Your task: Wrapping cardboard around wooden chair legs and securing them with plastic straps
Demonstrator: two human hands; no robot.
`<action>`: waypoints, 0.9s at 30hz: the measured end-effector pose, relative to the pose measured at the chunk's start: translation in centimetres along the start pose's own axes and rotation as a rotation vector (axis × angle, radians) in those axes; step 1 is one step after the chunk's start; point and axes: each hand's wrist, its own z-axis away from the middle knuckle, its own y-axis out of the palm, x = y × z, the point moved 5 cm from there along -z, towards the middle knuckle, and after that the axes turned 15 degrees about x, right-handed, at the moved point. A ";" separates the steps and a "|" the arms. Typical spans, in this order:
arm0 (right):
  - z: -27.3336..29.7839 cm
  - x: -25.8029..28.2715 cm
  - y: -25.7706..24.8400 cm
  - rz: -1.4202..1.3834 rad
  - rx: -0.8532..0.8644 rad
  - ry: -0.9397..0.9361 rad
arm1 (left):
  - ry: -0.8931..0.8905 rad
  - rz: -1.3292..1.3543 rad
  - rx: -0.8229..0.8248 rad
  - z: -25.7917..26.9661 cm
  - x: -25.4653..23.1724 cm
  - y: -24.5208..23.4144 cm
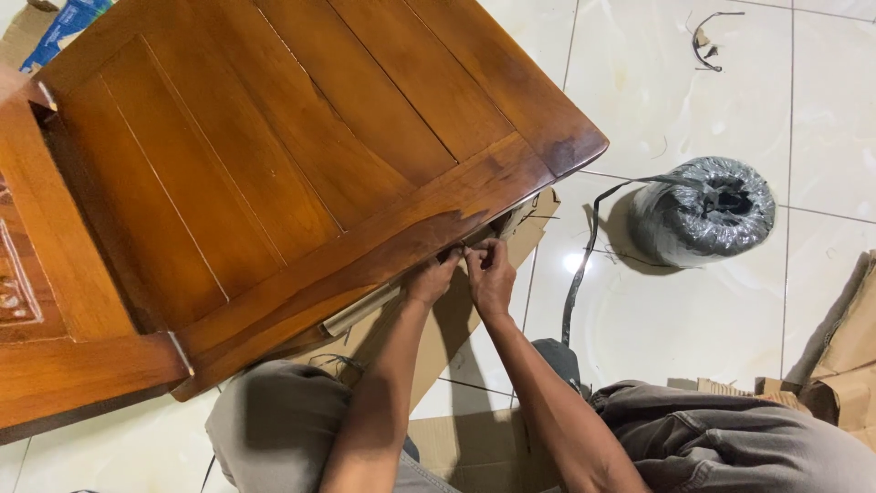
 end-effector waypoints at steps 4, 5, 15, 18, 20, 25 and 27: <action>-0.4 -0.4 0.1 0.056 -0.013 0.003 | -0.041 0.021 0.032 0.3 1.3 -0.8; -0.4 -0.4 0.2 0.072 -0.018 -0.012 | -0.050 0.035 0.042 0.6 2.6 -1.7; 0.4 3.9 -0.7 0.161 -0.018 -0.104 | -0.077 -0.021 -0.086 0.7 1.8 -2.1; 0.6 4.2 -0.7 0.245 -0.013 -0.149 | -0.147 0.077 -0.076 1.5 4.0 -3.0; 0.9 4.7 -0.5 0.353 -0.025 -0.260 | -0.107 0.024 -0.106 1.1 3.6 -3.5; 0.7 3.6 -0.3 0.342 -0.013 -0.270 | -0.130 0.065 -0.089 0.9 1.6 -1.3; 0.5 3.1 -0.3 0.314 -0.002 -0.266 | -0.141 0.078 -0.075 1.1 2.0 -1.0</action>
